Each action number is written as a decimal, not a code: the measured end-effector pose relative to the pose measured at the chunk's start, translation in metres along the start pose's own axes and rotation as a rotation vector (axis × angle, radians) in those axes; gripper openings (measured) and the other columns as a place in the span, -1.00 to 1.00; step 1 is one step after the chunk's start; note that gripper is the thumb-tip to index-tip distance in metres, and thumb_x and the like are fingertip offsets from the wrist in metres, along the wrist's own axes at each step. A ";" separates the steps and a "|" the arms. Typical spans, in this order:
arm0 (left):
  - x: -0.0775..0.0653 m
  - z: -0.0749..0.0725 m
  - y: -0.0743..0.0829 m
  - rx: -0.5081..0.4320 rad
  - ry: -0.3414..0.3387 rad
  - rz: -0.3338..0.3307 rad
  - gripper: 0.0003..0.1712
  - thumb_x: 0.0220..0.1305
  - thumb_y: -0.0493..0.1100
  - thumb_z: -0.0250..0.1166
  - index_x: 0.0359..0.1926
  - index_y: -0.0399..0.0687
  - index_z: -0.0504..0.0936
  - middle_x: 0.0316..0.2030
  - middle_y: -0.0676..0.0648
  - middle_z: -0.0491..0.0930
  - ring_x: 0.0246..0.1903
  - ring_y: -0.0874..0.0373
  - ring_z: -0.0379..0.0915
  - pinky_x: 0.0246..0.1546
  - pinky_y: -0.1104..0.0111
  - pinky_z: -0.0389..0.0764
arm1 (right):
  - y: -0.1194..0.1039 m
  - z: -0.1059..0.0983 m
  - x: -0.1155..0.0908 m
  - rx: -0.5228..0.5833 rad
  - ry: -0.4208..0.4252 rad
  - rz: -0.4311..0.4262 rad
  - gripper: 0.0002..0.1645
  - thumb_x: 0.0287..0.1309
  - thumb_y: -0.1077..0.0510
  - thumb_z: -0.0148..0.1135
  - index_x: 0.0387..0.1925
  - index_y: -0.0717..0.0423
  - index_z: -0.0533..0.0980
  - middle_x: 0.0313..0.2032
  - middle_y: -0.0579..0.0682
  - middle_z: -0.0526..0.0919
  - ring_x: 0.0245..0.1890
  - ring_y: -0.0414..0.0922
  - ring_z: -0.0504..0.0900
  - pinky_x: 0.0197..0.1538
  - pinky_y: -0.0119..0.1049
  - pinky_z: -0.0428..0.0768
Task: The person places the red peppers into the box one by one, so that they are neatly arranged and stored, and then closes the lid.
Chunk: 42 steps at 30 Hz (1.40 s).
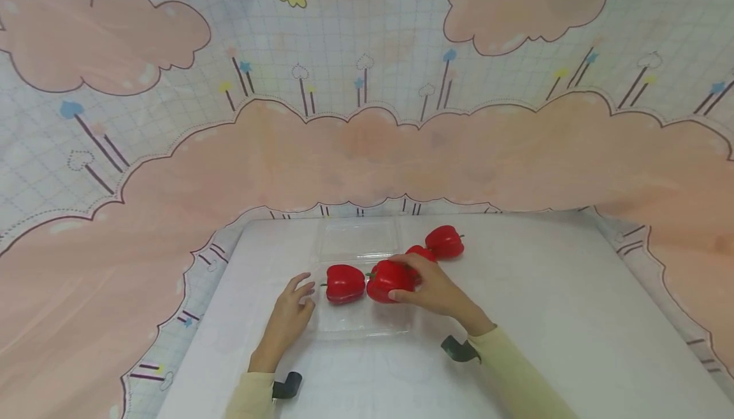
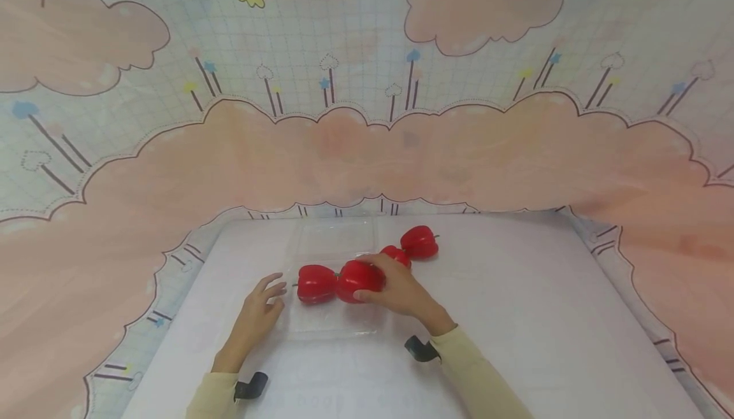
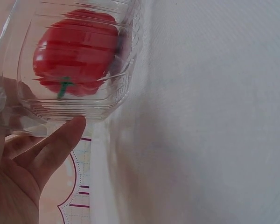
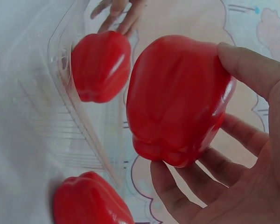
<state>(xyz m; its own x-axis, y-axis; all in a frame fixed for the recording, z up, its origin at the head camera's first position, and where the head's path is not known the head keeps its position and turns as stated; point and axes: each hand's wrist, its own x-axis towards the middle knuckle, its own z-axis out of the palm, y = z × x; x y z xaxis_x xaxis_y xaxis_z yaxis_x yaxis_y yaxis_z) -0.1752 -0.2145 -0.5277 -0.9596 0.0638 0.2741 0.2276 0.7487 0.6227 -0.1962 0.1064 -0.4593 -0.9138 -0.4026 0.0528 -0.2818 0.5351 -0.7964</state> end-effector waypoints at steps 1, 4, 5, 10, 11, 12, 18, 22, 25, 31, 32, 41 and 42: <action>0.000 0.000 0.000 -0.001 -0.002 -0.001 -0.59 0.21 -0.39 0.17 0.11 -0.37 0.59 0.27 -0.19 0.44 0.03 -0.10 0.63 -0.09 0.18 0.74 | -0.001 0.001 0.001 -0.004 -0.002 -0.009 -0.12 -0.13 -0.05 0.56 0.27 -0.24 0.37 0.15 -0.13 0.51 0.18 -0.05 0.46 -0.03 -0.12 0.75; 0.000 -0.001 0.001 -0.005 -0.010 -0.009 -0.58 0.21 -0.39 0.15 0.11 -0.37 0.58 0.28 -0.19 0.43 0.04 -0.09 0.63 -0.11 0.20 0.74 | -0.003 0.003 0.003 -0.002 -0.007 -0.030 -0.12 -0.14 -0.07 0.56 0.27 -0.23 0.38 0.15 -0.14 0.51 0.18 -0.06 0.47 -0.04 -0.13 0.75; 0.000 -0.001 0.001 -0.003 -0.012 -0.010 -0.58 0.22 -0.38 0.15 0.11 -0.37 0.58 0.27 -0.19 0.43 0.04 -0.09 0.63 -0.10 0.20 0.74 | -0.004 0.003 0.004 0.003 -0.011 -0.033 -0.12 -0.14 -0.07 0.56 0.27 -0.22 0.38 0.16 -0.14 0.51 0.18 -0.05 0.47 -0.04 -0.13 0.75; 0.000 -0.002 0.002 0.000 -0.016 -0.017 -0.58 0.22 -0.39 0.15 0.11 -0.37 0.58 0.27 -0.19 0.44 0.04 -0.10 0.63 -0.09 0.19 0.74 | -0.008 0.007 0.008 0.005 -0.021 -0.034 -0.11 -0.15 -0.07 0.56 0.27 -0.22 0.38 0.18 -0.13 0.51 0.19 -0.04 0.48 -0.02 -0.08 0.75; 0.000 -0.002 0.002 0.001 -0.016 -0.019 -0.58 0.22 -0.39 0.15 0.11 -0.37 0.58 0.27 -0.19 0.44 0.04 -0.10 0.63 -0.09 0.18 0.74 | -0.008 0.008 0.009 0.001 -0.023 -0.034 -0.11 -0.14 -0.07 0.56 0.28 -0.23 0.38 0.18 -0.13 0.51 0.19 -0.04 0.48 -0.01 -0.07 0.74; 0.001 -0.002 0.002 0.003 -0.017 -0.020 -0.58 0.22 -0.39 0.15 0.11 -0.37 0.58 0.27 -0.19 0.43 0.04 -0.10 0.63 -0.09 0.18 0.74 | -0.008 0.009 0.010 -0.002 -0.025 -0.038 -0.11 -0.14 -0.08 0.56 0.28 -0.22 0.38 0.18 -0.13 0.52 0.19 -0.04 0.48 -0.01 -0.07 0.74; 0.001 -0.002 0.003 0.005 -0.019 -0.026 -0.58 0.22 -0.39 0.17 0.11 -0.37 0.58 0.27 -0.19 0.43 0.04 -0.10 0.63 -0.09 0.19 0.74 | -0.009 0.017 0.014 -0.002 -0.050 -0.031 -0.12 -0.12 -0.11 0.54 0.29 -0.22 0.38 0.17 -0.14 0.52 0.19 -0.05 0.48 -0.03 -0.14 0.75; 0.001 -0.002 0.003 0.009 -0.020 -0.026 -0.58 0.22 -0.39 0.17 0.12 -0.37 0.58 0.28 -0.19 0.43 0.05 -0.10 0.63 -0.09 0.19 0.74 | -0.009 0.022 0.015 0.011 -0.063 -0.030 -0.11 -0.13 -0.10 0.55 0.29 -0.23 0.37 0.19 -0.14 0.50 0.20 -0.06 0.47 0.00 -0.14 0.74; 0.001 -0.002 0.003 0.002 -0.024 -0.029 -0.58 0.22 -0.39 0.17 0.12 -0.37 0.58 0.28 -0.19 0.42 0.05 -0.10 0.63 -0.09 0.19 0.74 | -0.009 0.025 0.016 0.017 -0.071 -0.038 -0.12 -0.12 -0.09 0.55 0.29 -0.22 0.37 0.19 -0.14 0.50 0.21 -0.06 0.47 0.02 -0.13 0.73; 0.001 -0.002 0.002 -0.006 -0.027 -0.031 -0.57 0.22 -0.39 0.16 0.13 -0.36 0.57 0.28 -0.20 0.43 0.05 -0.10 0.63 -0.09 0.18 0.74 | -0.010 0.031 0.017 0.032 -0.088 -0.044 -0.15 -0.10 -0.08 0.54 0.28 -0.24 0.38 0.19 -0.17 0.49 0.20 -0.09 0.47 0.03 -0.17 0.73; 0.001 -0.002 0.001 -0.006 -0.027 -0.032 -0.57 0.22 -0.39 0.16 0.13 -0.36 0.57 0.27 -0.19 0.43 0.05 -0.10 0.63 -0.09 0.18 0.74 | -0.010 0.032 0.017 0.032 -0.090 -0.044 -0.15 -0.09 -0.08 0.53 0.28 -0.24 0.38 0.19 -0.17 0.49 0.20 -0.09 0.47 0.03 -0.18 0.73; 0.001 -0.002 0.002 -0.008 -0.021 -0.028 -0.58 0.22 -0.39 0.18 0.13 -0.35 0.58 0.27 -0.19 0.44 0.05 -0.09 0.63 -0.09 0.18 0.74 | -0.007 0.037 0.018 -0.006 -0.094 -0.043 -0.09 -0.11 -0.08 0.54 0.32 -0.26 0.35 0.24 -0.14 0.46 0.24 -0.07 0.44 0.04 -0.13 0.73; 0.001 -0.002 0.002 -0.010 -0.021 -0.027 -0.58 0.22 -0.39 0.18 0.13 -0.35 0.58 0.27 -0.19 0.44 0.05 -0.09 0.63 -0.09 0.18 0.74 | -0.007 0.037 0.018 -0.018 -0.093 -0.046 -0.09 -0.11 -0.08 0.54 0.32 -0.27 0.36 0.23 -0.14 0.46 0.25 -0.07 0.44 0.04 -0.12 0.73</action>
<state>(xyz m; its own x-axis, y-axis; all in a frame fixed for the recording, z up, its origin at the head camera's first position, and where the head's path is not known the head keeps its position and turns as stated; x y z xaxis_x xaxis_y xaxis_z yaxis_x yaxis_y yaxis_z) -0.1756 -0.2142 -0.5245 -0.9687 0.0577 0.2413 0.2030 0.7436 0.6370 -0.2004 0.0681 -0.4747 -0.8691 -0.4935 0.0322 -0.3285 0.5274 -0.7835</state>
